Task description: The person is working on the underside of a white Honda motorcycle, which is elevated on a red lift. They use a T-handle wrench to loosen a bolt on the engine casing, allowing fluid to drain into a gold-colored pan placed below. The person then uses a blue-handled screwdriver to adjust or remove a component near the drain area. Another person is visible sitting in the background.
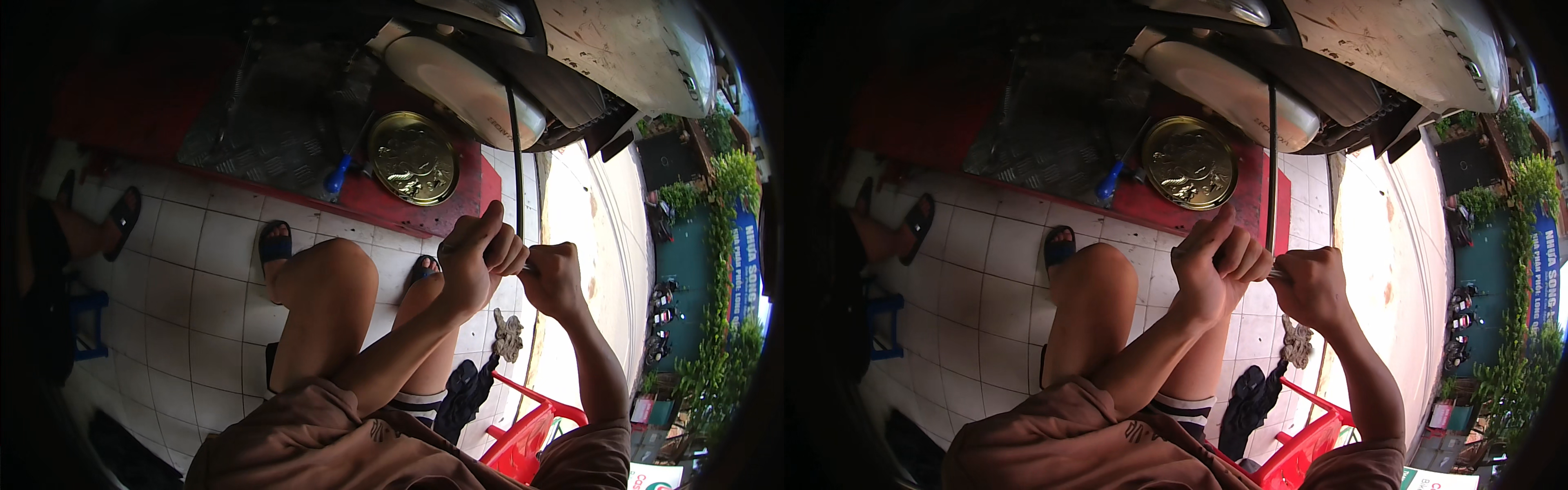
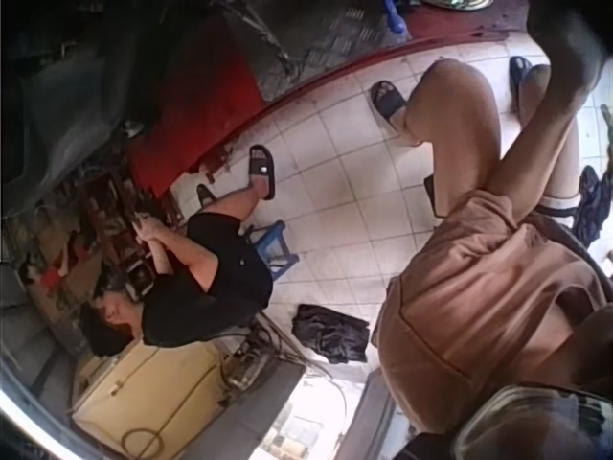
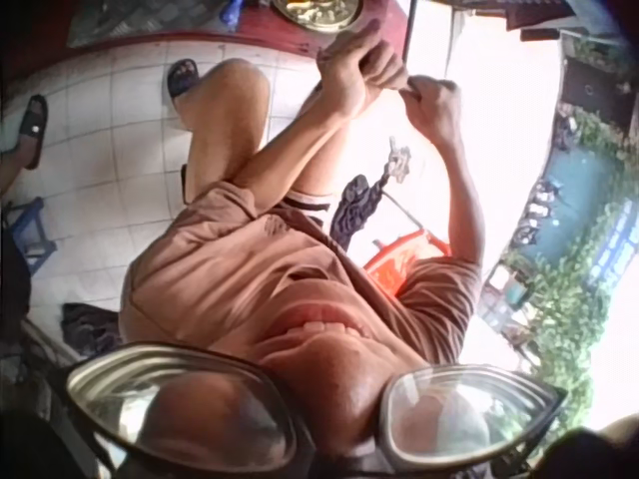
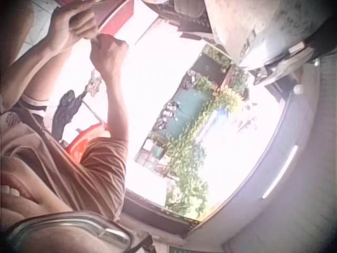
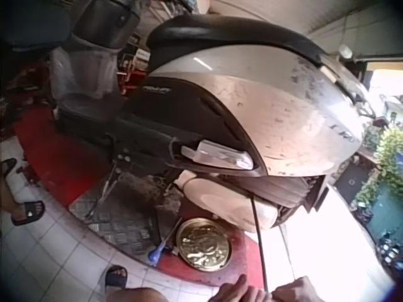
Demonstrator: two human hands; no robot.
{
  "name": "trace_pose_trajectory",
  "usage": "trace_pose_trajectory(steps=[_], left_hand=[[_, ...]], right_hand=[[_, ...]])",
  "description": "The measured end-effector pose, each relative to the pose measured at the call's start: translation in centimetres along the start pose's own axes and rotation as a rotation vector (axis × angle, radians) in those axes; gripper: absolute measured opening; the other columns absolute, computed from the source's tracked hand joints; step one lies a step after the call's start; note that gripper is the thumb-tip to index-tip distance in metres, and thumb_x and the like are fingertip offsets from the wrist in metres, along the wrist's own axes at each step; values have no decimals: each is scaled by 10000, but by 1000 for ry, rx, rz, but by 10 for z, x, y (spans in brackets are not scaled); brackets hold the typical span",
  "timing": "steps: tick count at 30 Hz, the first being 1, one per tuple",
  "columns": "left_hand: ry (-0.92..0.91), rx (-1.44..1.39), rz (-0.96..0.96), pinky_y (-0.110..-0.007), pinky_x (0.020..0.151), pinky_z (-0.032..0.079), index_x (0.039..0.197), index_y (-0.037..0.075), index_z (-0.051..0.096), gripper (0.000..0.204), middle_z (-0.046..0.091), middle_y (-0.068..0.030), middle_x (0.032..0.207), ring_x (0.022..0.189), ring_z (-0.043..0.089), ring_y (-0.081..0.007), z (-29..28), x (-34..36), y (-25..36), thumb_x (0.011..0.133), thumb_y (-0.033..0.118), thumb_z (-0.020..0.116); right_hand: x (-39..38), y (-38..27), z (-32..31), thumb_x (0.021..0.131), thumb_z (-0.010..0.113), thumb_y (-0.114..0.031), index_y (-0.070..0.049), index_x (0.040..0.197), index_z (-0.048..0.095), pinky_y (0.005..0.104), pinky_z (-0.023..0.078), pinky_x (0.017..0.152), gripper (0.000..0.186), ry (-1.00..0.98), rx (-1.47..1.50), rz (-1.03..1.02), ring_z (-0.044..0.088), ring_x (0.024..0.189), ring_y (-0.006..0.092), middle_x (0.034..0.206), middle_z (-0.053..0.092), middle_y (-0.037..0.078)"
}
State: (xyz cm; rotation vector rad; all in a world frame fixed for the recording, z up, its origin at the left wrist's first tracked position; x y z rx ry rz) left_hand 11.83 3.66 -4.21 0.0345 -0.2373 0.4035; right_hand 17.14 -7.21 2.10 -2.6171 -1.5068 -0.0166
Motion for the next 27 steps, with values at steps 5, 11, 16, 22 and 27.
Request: trace_pose_trajectory(steps=[5, 11, 16, 22, 27], left_hand=[[60, 27, 7, -285, 434, 182, 565, 136, 258, 473, 180, 31, 458, 399, 130, -99, 3, -1, -3, 1016, 231, 365], [-80, -44, 77, -286, 515, 222, 555, 133, 291, 481, 209, 13, 487, 472, 200, -124, -9, -3, -3, 976, 346, 383], [-235, -225, 133, -282, 535, 240, 586, 141, 313, 420, 272, 17, 530, 496, 245, -120, -9, 3, 12, 909, 363, 464], [-361, -224, -18, -278, 475, 200, 546, 130, 320, 471, 259, 28, 510, 456, 221, -111, 2, 1, -3, 917, 367, 488], [-314, -240, -29, -283, 417, 164, 533, 130, 288, 519, 223, 26, 486, 406, 164, -109, 1, 7, -1, 924, 431, 450]], right_hand=[[-5, 5, 4, 672, 676, -90, -46, 573, 579, 370, 430, 460, 145, 17, -9, 7, 517, 449, 314, 511, 520, 112], [3, -1, 0, 711, 703, -148, -47, 554, 565, 389, 427, 468, 232, -35, -35, 9, 529, 469, 333, 521, 533, 127], [16, -27, -8, 744, 654, -122, -52, 553, 557, 413, 417, 475, 225, -20, -137, 45, 538, 484, 355, 518, 531, 143], [-4, -14, -6, 737, 599, -102, -4, 606, 640, 475, 433, 530, 168, 14, -253, 161, 569, 537, 408, 553, 547, 231], [-1, -7, -10, 758, 629, -116, 38, 569, 595, 464, 444, 534, 246, -81, -137, 133, 560, 539, 415, 552, 547, 235]])
Point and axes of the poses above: each hand's wrist, its own x-axis towards the middle knuckle, its own z-axis out of the palm, y = z × x, the point moved 3 cm from there along x, towards the middle knuckle
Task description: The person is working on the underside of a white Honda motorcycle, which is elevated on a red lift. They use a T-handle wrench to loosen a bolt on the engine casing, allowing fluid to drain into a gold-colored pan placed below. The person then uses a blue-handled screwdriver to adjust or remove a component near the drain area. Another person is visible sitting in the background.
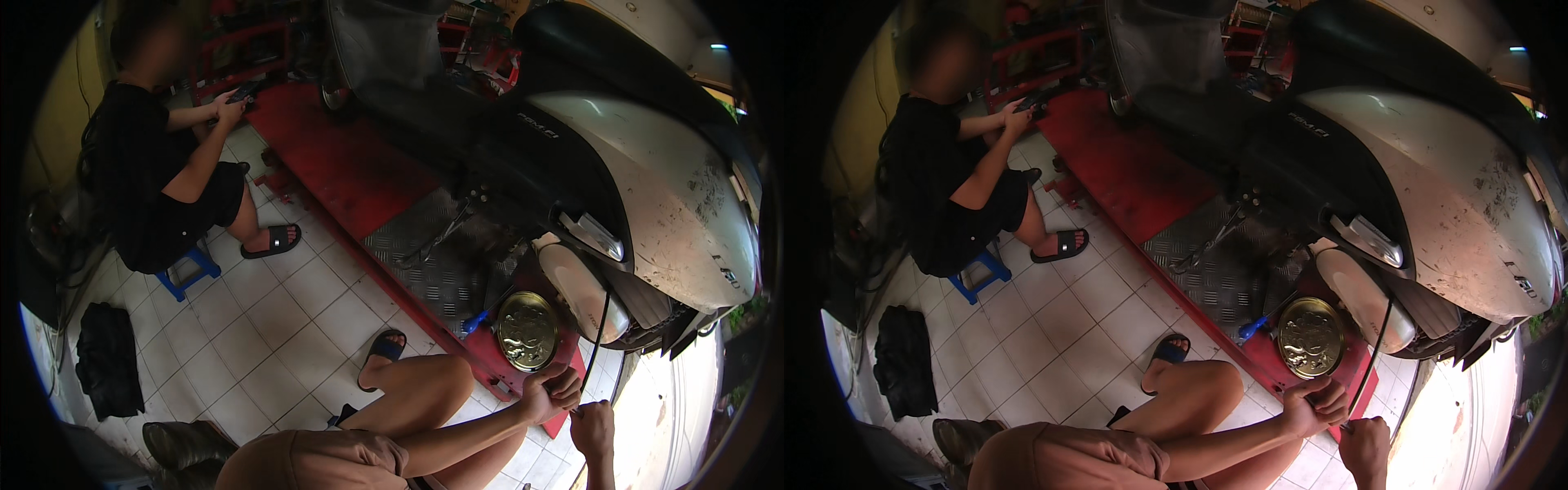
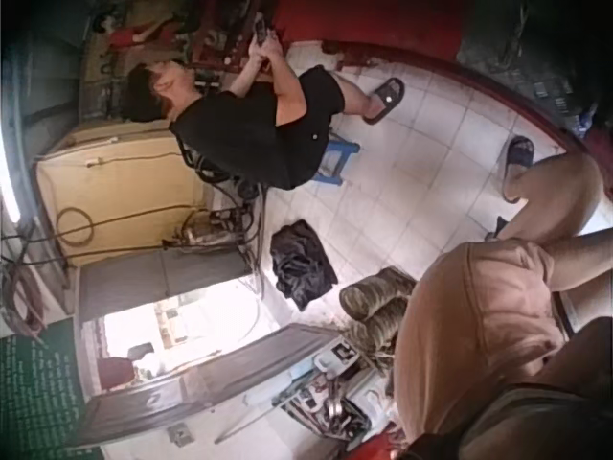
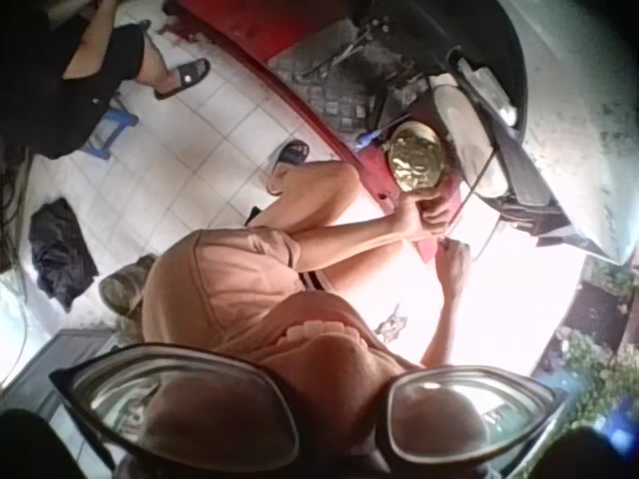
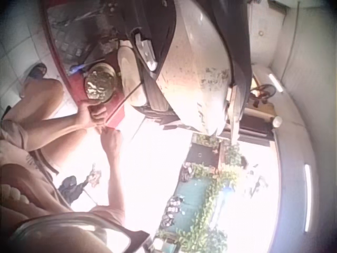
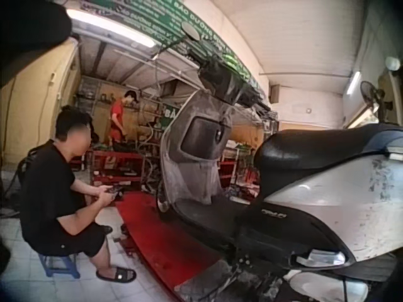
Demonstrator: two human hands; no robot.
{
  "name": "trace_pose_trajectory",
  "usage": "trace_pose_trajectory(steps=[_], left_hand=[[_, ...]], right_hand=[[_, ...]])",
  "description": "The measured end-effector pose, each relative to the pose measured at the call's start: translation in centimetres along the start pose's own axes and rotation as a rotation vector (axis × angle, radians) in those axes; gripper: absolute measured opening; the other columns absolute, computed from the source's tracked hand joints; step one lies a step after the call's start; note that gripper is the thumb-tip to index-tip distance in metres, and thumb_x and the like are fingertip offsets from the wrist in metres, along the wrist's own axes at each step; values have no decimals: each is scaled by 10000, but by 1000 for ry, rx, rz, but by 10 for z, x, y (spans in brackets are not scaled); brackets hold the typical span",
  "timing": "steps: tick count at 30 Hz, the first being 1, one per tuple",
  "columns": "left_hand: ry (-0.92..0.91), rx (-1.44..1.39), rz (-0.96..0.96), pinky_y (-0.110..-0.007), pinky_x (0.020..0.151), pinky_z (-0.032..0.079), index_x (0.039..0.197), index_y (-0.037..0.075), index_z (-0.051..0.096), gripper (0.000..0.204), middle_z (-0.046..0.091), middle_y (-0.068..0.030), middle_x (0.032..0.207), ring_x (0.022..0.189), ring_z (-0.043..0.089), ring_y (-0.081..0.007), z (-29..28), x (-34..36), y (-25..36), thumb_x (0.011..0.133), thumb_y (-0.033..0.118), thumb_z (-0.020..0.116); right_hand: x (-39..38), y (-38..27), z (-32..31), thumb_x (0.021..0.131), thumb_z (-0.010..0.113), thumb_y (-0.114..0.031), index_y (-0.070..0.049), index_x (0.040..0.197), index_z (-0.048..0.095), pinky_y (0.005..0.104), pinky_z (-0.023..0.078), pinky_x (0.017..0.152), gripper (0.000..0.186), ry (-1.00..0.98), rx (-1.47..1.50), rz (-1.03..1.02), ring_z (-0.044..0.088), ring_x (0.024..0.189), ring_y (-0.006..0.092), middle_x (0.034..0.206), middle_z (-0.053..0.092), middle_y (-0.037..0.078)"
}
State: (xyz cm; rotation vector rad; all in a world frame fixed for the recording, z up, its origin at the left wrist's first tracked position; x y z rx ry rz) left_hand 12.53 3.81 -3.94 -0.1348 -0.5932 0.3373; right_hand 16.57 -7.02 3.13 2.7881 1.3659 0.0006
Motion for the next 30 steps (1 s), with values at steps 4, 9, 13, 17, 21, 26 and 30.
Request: trace_pose_trajectory(steps=[4, 9, 13, 17, 21, 26, 30], left_hand=[[39, -66, -13, -276, 445, 177, 563, 116, 291, 655, 251, 17, 511, 416, 185, -106, 4, -2, 7, 870, 691, 347], [63, -55, 106, -277, 484, 208, 546, 111, 368, 744, 291, 3, 487, 409, 287, -110, -4, 3, 33, 823, 798, 303], [-8, 59, 78, -275, 450, 169, 524, 112, 319, 745, 290, 7, 460, 396, 216, -103, -2, 3, 28, 823, 794, 281], [22, 47, -14, -282, 432, 136, 523, 114, 302, 728, 237, 15, 436, 374, 156, -98, 0, 2, 23, 814, 781, 295], [53, 53, -69, -289, 442, 125, 530, 123, 287, 716, 229, 15, 439, 382, 139, -100, 1, 4, 30, 803, 785, 299], [115, 87, -112, -286, 468, 157, 538, 125, 283, 721, 225, 18, 450, 394, 151, -112, 3, 4, 31, 795, 797, 300], [246, 28, -154, -281, 454, 144, 532, 100, 292, 695, 238, 13, 471, 400, 182, -106, 14, 11, 27, 818, 732, 328]], right_hand=[[7, 0, -3, 776, 667, -162, 16, 623, 621, 455, 475, 550, 239, -230, 142, 1, 583, 580, 414, 598, 574, 226], [17, -8, -1, 769, 686, -163, 9, 601, 615, 428, 472, 525, 251, -256, 137, 22, 566, 536, 393, 564, 563, 198], [12, -11, -5, 738, 691, -124, 3, 584, 617, 414, 465, 510, 213, -227, 136, -13, 558, 506, 374, 545, 554, 188], [7, -3, 0, 732, 705, -139, -22, 595, 623, 407, 464, 502, 198, -185, 162, -57, 563, 497, 353, 537, 558, 158], [13, -8, 0, 726, 714, -144, -31, 599, 631, 407, 471, 523, 189, -190, 164, -69, 573, 517, 346, 559, 573, 149], [12, -6, 6, 713, 732, -145, -22, 609, 635, 405, 471, 537, 189, -144, 189, -68, 583, 538, 342, 575, 581, 146], [7, -2, 16, 719, 720, -123, -20, 660, 652, 404, 472, 544, 137, -102, 243, 11, 588, 552, 347, 586, 587, 154]])
Point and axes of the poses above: each hand's wrist, its own x-axis towards the middle knuckle, its own z-axis out of the palm, y = z × x, the point moved 3 cm from there along x, towards the middle knuckle
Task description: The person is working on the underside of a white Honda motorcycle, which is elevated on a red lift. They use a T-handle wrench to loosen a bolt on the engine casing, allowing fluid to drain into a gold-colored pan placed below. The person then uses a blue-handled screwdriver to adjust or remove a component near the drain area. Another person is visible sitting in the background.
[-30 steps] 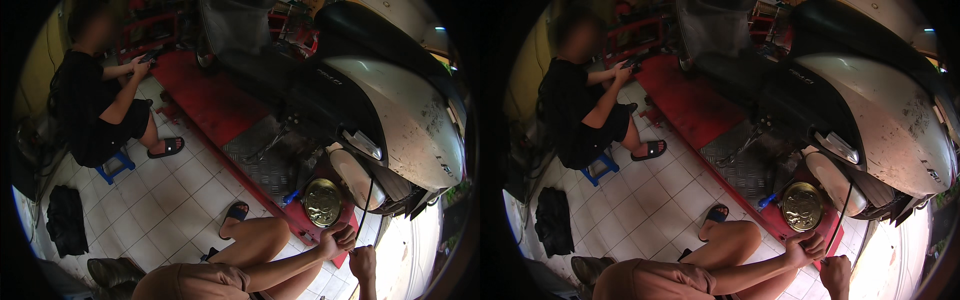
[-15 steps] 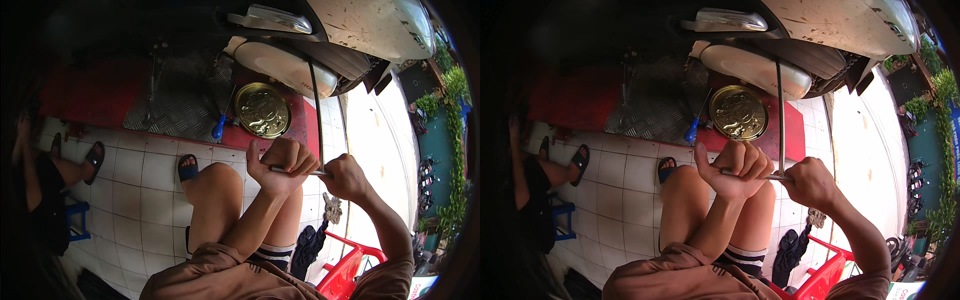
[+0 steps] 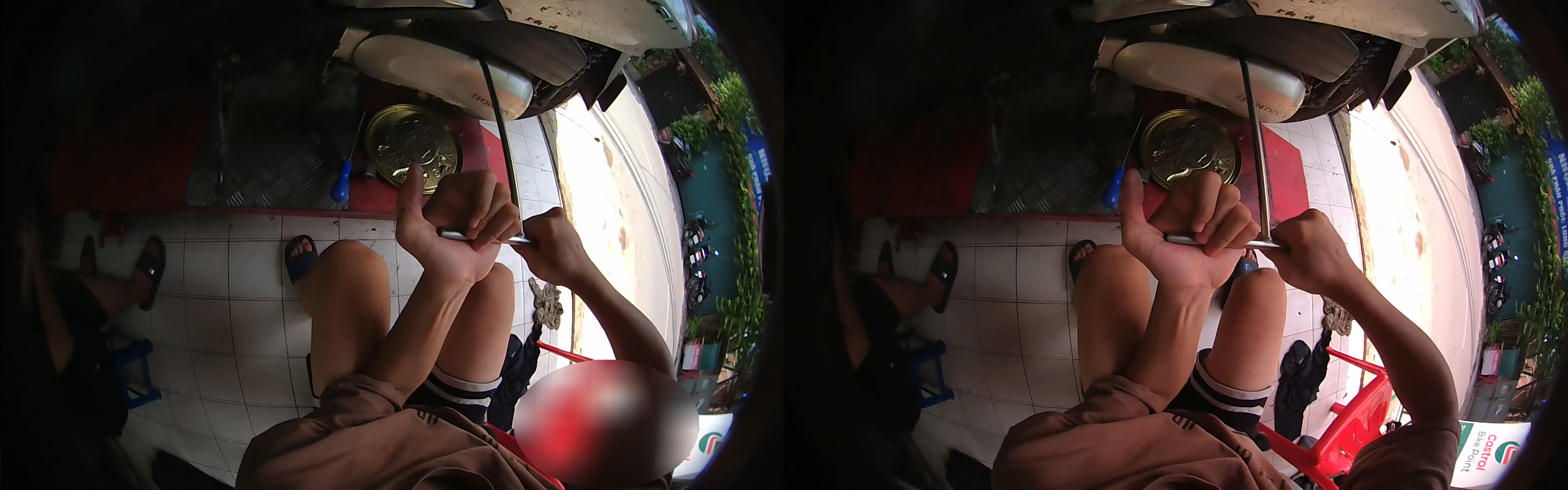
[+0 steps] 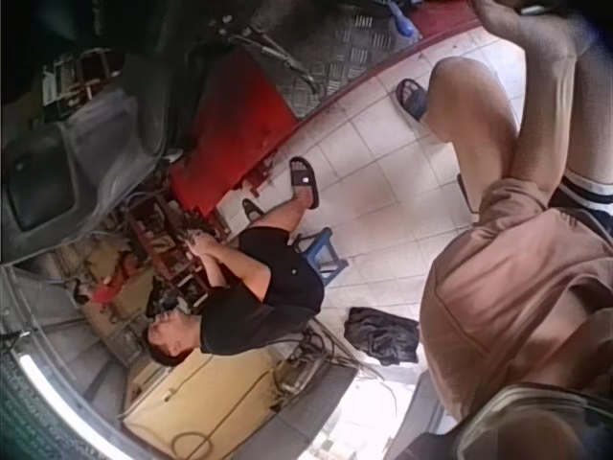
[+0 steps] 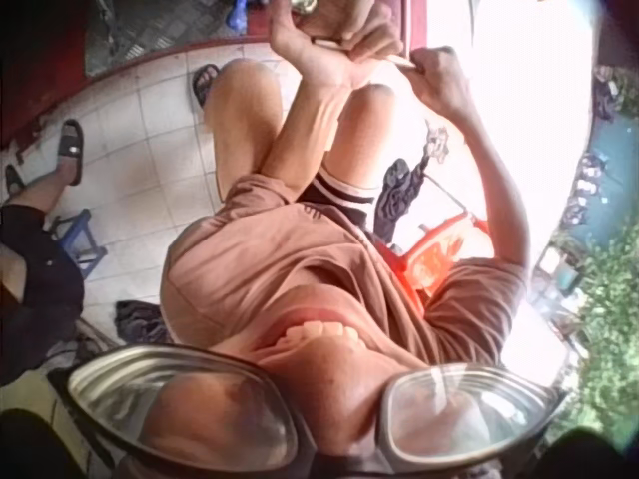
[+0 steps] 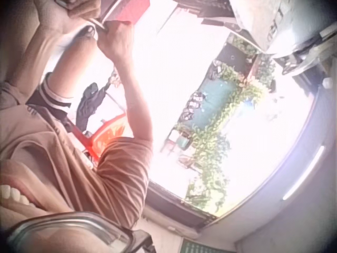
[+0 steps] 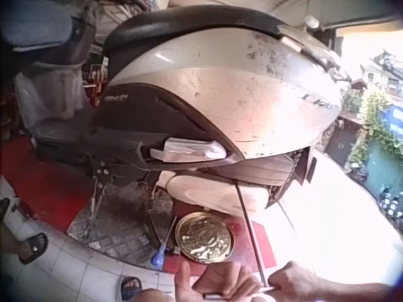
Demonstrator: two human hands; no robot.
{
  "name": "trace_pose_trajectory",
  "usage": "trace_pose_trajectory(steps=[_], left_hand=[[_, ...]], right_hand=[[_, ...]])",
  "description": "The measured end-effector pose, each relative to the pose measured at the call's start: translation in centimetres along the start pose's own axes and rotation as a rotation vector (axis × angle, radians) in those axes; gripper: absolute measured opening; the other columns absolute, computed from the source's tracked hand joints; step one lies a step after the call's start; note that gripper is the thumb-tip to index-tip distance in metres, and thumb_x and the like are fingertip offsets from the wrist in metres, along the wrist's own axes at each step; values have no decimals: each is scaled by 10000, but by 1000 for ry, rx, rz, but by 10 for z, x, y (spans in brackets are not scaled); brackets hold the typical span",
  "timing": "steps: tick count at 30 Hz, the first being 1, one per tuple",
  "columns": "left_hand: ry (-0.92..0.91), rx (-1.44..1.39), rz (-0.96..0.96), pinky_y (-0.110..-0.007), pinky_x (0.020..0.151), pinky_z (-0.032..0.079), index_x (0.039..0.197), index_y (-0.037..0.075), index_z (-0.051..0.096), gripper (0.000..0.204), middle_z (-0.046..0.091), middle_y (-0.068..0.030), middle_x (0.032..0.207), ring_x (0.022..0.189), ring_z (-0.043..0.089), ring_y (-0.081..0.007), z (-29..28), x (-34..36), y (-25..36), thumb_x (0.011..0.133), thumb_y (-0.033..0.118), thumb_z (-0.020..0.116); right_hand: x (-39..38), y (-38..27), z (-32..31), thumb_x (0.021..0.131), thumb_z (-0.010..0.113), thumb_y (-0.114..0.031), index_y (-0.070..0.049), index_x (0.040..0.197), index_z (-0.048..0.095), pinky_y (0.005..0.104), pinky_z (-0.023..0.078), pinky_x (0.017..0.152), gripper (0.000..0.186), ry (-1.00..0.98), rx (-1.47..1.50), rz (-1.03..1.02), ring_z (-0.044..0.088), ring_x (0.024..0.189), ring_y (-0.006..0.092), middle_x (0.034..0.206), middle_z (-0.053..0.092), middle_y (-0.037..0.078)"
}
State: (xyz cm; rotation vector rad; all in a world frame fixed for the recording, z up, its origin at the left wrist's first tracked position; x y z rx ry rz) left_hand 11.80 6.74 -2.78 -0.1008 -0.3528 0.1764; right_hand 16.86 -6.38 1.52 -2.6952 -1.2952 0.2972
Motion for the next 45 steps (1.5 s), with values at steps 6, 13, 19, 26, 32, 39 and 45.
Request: trace_pose_trajectory(steps=[6, 13, 19, 26, 32, 39, 45], left_hand=[[122, 66, 120, -269, 485, 152, 553, 134, 271, 638, 239, 23, 500, 409, 176, -99, 2, -2, 4, 852, 691, 361], [130, 99, 107, -272, 493, 176, 556, 129, 285, 603, 252, 19, 509, 401, 204, -103, 24, -12, -9, 887, 623, 383], [138, 317, 53, -281, 514, 198, 568, 121, 291, 581, 276, 6, 519, 412, 227, -115, 4, -47, -19, 891, 595, 377], [578, 1242, -550, -268, 585, 364, 701, 77, 551, 489, 529, -26, 668, 564, 509, -141, -70, -46, 30, 949, 458, 370], [340, 2372, -932, -260, 600, 480, 811, 4, 666, 360, 633, -51, 657, 614, 607, -113, -155, 51, 107, 933, 313, 527], [-267, 2710, -800, -345, 737, 509, 918, 36, 693, 167, 692, -123, 833, 815, 671, -253, -246, 90, 85, 812, 163, 667], [-628, 2480, -1001, -358, 739, 492, 947, 76, 687, 202, 657, -81, 885, 843, 635, -231, -256, 102, 50, 748, 49, 707]], right_hand=[[10, 4, -9, 816, 696, -249, 8, 588, 584, 356, 383, 465, 362, -119, 92, -123, 448, 441, 259, 486, 483, 133], [33, 60, 11, 804, 332, -809, -12, 1315, 458, 203, 321, 495, 955, -455, 1551, -89, 511, 673, 104, 746, 529, 22], [44, 23, 71, 966, 466, -319, -132, 745, 458, 225, 227, 432, 290, -144, 1906, 29, 300, 480, 60, 581, 397, -33], [-27, 46, 113, 966, 449, -263, -109, 798, 473, 224, 181, 361, 228, -277, 2218, 526, 253, 405, 59, 560, 417, -21], [-22, 88, 74, 929, 420, -129, -49, 942, 498, 199, 193, 366, 113, -83, 2305, 335, 233, 419, 46, 540, 326, -42], [-10, 121, 77, 929, 406, -94, -71, 1073, 500, 230, 193, 393, 173, 230, 2011, 489, 235, 427, 54, 535, 314, -50], [5, 117, 78, 944, 382, -114, -35, 1099, 531, 203, 171, 364, 230, 150, 1973, 584, 217, 415, 28, 510, 276, -68]])
Point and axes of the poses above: each hand's wrist, its own x-axis towards the middle knuckle, its own z-axis out of the palm, y = z × x, the point moved 3 cm from there along x, towards the middle knuckle
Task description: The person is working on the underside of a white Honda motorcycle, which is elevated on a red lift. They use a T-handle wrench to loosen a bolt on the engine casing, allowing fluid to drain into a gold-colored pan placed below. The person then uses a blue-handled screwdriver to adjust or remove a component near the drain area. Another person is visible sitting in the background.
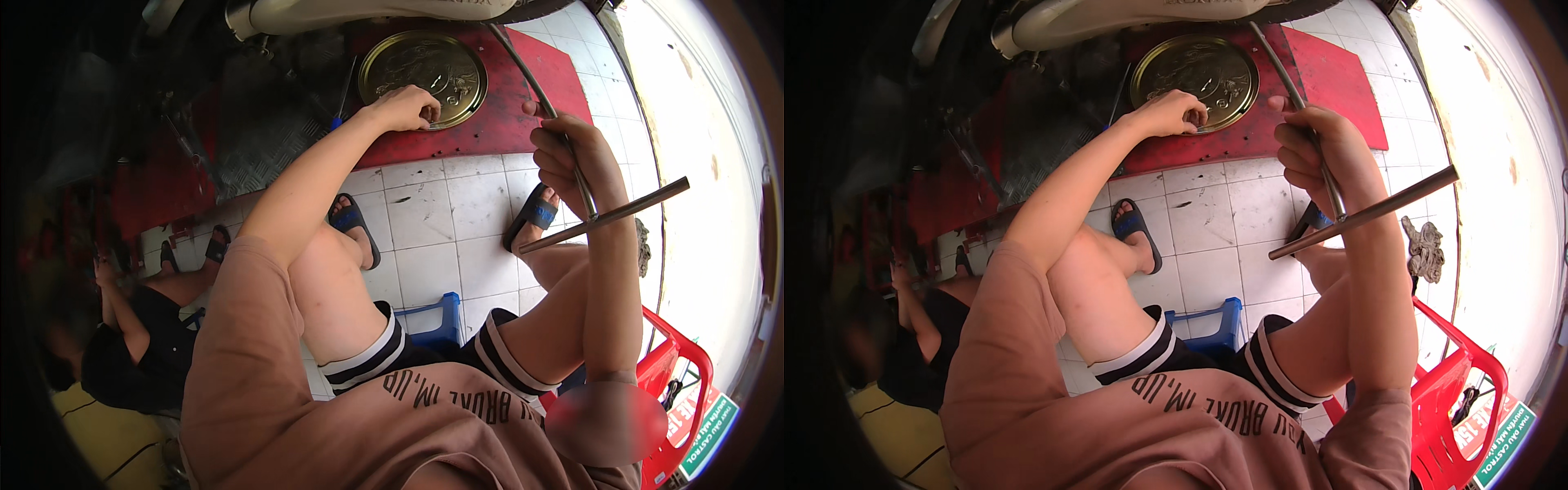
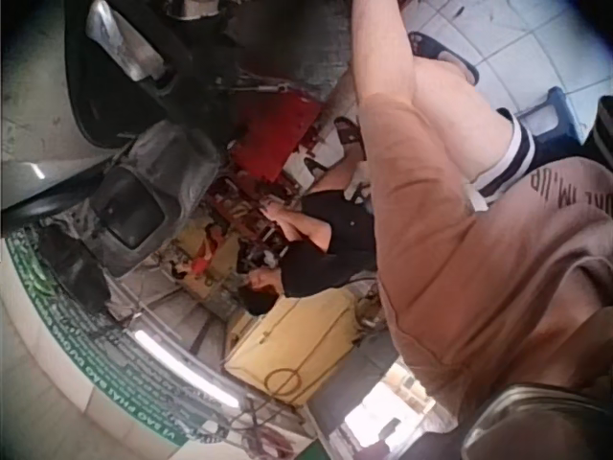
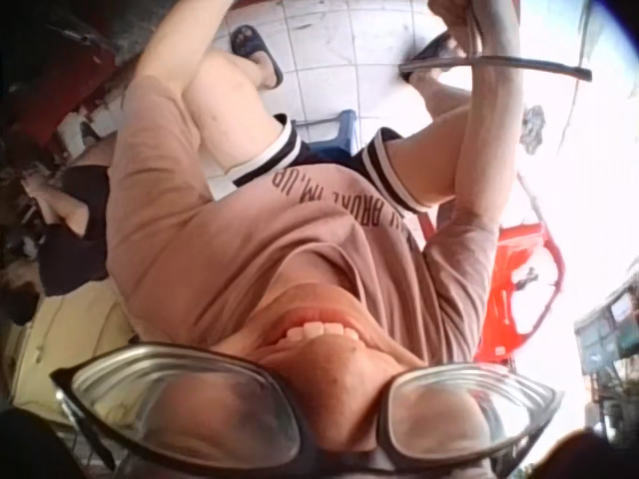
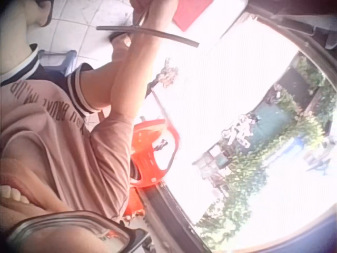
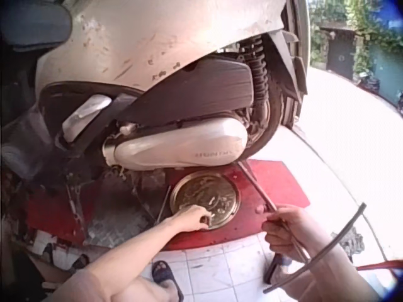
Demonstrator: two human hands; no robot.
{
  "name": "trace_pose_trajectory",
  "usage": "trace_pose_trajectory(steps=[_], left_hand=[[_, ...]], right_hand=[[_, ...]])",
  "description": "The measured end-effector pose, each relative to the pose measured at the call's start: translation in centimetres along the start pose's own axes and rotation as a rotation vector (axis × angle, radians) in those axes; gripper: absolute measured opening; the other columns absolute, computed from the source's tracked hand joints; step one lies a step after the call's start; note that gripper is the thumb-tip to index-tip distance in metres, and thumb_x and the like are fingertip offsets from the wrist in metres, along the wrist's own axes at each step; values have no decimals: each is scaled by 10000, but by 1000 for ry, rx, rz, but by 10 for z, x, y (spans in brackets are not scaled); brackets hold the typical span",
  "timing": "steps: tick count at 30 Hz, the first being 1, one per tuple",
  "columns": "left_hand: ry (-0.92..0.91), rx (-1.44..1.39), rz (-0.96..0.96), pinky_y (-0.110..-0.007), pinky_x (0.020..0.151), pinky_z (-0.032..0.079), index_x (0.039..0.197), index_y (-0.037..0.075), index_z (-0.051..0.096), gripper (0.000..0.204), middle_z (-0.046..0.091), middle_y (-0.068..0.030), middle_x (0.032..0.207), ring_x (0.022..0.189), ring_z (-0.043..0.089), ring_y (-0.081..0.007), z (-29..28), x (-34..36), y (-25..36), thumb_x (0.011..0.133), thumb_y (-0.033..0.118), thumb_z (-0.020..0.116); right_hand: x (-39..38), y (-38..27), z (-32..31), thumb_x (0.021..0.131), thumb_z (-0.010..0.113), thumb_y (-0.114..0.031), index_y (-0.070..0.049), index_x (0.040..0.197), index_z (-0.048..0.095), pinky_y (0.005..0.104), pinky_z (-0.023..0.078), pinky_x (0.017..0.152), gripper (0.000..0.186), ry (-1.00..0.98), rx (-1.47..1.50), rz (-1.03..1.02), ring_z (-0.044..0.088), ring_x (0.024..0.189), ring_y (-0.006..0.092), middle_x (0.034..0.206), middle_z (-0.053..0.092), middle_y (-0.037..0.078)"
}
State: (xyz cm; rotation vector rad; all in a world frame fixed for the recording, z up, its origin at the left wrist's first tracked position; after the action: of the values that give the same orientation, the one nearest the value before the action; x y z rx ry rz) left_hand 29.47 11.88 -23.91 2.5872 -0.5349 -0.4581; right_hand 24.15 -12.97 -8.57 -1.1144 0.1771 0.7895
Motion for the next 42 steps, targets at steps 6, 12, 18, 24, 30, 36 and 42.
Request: trace_pose_trajectory(steps=[6, 12, 18, 24, 30, 36, 42], left_hand=[[14, 65, 16, -384, 755, 499, 898, 34, 670, 205, 655, -98, 925, 901, 637, -270, 2, -3, 5, 712, -52, 668], [177, -28, -10, -371, 688, 507, 834, 34, 660, 185, 670, -127, 790, 785, 664, -251, -3, -7, -5, 680, -67, 658], [582, -1244, -223, -314, 753, 583, 965, -14, 574, 105, 630, -111, 932, 850, 672, -214, -43, -19, -30, 867, -51, 589], [754, -1672, -114, -329, 823, 577, 971, -5, 576, 80, 642, -130, 959, 918, 660, -240, -67, -48, -32, 893, 3, 591], [845, -1735, -74, -312, 813, 580, 943, 6, 574, 61, 649, -125, 938, 896, 664, -225, -73, -63, -32, 887, -2, 596], [846, -1766, -68, -300, 814, 580, 937, 8, 570, 61, 642, -114, 931, 874, 664, -214, -72, -67, -29, 884, -6, 599], [866, -1678, -69, -292, 808, 579, 935, -9, 585, 73, 642, -106, 924, 865, 662, -204, -76, -70, -29, 870, -9, 620]], right_hand=[[5, 3, 19, 936, 357, -114, -52, 1084, 523, 196, 184, 336, 232, -74, -79, 28, 215, 380, 26, 492, 275, -70], [-2, 10, 29, 930, 386, -111, -62, 1106, 529, 210, 162, 336, 231, -94, -132, 65, 220, 368, 34, 483, 302, -57], [-8, 32, 45, 958, 399, -132, -56, 1089, 525, 216, 149, 330, 197, -192, -250, 170, 196, 362, 30, 480, 279, -70], [-16, 45, 50, 973, 390, -138, -50, 1112, 532, 221, 146, 344, 217, -255, -357, 177, 202, 371, 27, 496, 280, -79], [-14, 50, 55, 971, 392, -141, -50, 1133, 525, 214, 151, 346, 229, -271, -327, 143, 210, 377, 22, 507, 284, -82], [-11, 52, 58, 979, 379, -141, -49, 1124, 523, 209, 153, 356, 223, -263, -306, 141, 217, 382, 19, 516, 292, -84], [-12, 51, 59, 987, 389, -151, -40, 1132, 516, 211, 149, 360, 223, -269, -328, 125, 215, 387, 15, 523, 287, -87]])
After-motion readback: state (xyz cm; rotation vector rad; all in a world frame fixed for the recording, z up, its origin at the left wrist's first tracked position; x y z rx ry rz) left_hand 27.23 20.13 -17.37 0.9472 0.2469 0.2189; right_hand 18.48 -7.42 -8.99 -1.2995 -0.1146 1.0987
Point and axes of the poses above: each hand's wrist, its own x-axis towards the middle knuckle, its own z-axis out of the palm, y = z × x, the point moved 3 cm from there along x, towards the middle knuckle
